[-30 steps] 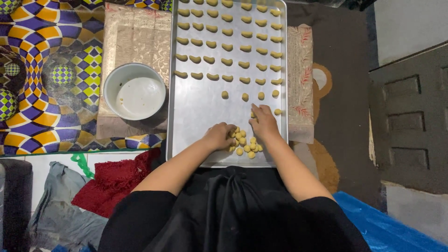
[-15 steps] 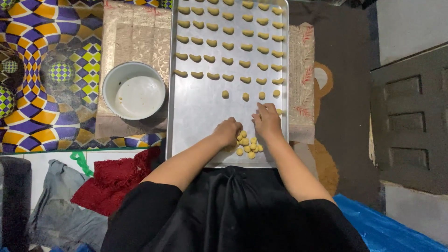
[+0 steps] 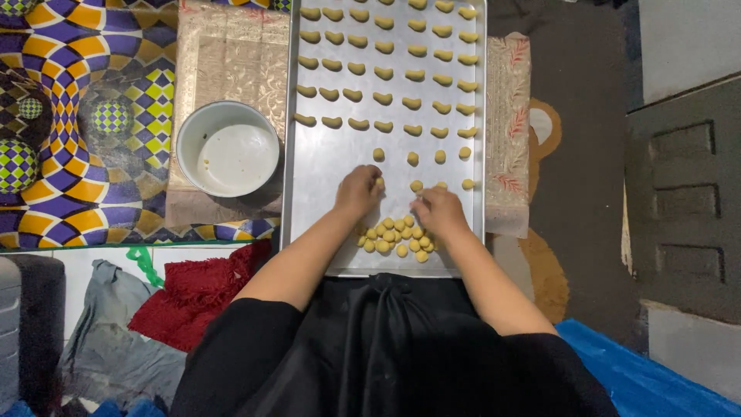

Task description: Shaping small portions of dough into crescent shapes and arranging them on a baking tray.

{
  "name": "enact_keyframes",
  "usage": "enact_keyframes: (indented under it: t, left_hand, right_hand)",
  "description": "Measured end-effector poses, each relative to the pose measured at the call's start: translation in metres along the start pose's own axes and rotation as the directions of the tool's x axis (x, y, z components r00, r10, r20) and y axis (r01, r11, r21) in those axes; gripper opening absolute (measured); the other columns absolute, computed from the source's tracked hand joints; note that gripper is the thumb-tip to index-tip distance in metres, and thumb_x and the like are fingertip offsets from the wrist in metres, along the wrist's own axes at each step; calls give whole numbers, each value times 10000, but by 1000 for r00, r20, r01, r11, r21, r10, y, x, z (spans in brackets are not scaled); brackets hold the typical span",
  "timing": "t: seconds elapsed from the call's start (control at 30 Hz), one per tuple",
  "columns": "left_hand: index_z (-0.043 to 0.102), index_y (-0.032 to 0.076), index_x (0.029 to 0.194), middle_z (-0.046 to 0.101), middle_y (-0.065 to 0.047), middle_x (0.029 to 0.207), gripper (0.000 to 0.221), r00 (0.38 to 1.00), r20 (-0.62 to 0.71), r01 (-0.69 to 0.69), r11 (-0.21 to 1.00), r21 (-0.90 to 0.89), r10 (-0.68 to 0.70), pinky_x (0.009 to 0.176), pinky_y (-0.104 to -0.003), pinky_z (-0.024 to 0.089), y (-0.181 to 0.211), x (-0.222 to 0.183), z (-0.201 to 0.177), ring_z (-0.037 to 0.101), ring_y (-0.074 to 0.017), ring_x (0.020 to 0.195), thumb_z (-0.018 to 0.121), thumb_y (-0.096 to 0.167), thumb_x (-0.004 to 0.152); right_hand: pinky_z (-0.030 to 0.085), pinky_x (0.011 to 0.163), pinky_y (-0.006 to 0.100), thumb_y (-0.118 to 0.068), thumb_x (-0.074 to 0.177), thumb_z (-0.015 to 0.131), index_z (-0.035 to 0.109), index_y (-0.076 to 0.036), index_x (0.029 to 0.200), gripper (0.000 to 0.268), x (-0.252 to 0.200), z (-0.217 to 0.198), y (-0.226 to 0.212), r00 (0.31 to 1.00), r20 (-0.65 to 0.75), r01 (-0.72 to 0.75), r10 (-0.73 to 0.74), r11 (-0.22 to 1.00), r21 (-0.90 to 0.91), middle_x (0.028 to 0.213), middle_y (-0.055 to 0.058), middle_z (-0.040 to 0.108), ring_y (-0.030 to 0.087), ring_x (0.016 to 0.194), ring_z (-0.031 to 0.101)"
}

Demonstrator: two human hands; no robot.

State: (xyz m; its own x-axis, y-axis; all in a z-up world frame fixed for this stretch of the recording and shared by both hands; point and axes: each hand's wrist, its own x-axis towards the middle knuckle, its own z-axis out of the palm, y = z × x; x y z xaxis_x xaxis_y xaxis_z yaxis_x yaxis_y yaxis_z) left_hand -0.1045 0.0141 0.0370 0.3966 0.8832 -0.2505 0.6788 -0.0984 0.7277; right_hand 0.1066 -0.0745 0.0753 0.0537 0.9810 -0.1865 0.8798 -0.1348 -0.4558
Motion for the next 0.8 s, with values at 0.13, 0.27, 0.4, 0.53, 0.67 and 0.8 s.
enact_keyframes:
  t: [0.13,0.27,0.4,0.53,0.67,0.8]
  left_hand:
    - [667,121,1149,675,-102,1016,209,996,-92,-10,1000,-8,9,928,-482,542,-2,9,-3,682,-322,1027,645,194,954]
    - [665,133,1133,670,-76,1012,200,998,-63,-29,999,23,31,929,-465,542,-5,9,3,680,-296,1023,664,221,954]
    - [671,163,1136,674,-37,1034,230,1000,-15,-9,1000,17,10,945,-429,535,-10,8,6,678,-255,1037,709,234,921]
    - [638,141,1224,668,-72,1105,396,1000,5,-13,1000,12,13,974,-456,531,0,3,-9,668,-291,1100,774,252,869]
    - [630,123,1233,609,-112,1199,462,996,-72,-50,997,-51,46,994,-509,521,14,4,-19,631,-353,1140,808,257,829]
    - [613,125,1299,573,-105,1239,483,974,-220,-60,997,-37,51,987,-495,537,13,24,-17,624,-338,1140,783,174,850]
  right_hand:
    - [550,937,494,-353,890,720,761,-127,1189,377,-14,10,-7,965,250,-70,74,997,-23,989,174,729,412,1038,698]
    - [556,891,444,-268,935,694,759,-165,1209,300,-10,16,-5,950,305,-109,72,988,105,967,153,701,375,975,705]
    - [555,814,391,-225,848,816,763,-126,1058,238,-10,22,9,946,300,-205,125,945,255,879,78,657,268,845,686]
    - [552,839,431,-204,807,858,754,-87,993,243,-3,28,37,973,196,-190,122,905,381,899,143,672,332,899,694]
    - [552,793,323,-113,816,752,758,-147,1047,234,12,26,68,979,-58,-139,196,849,510,888,95,699,221,848,680]
    - [578,761,389,-131,828,752,774,-136,1062,235,39,-4,65,909,-363,-112,204,959,260,940,153,688,327,870,707]
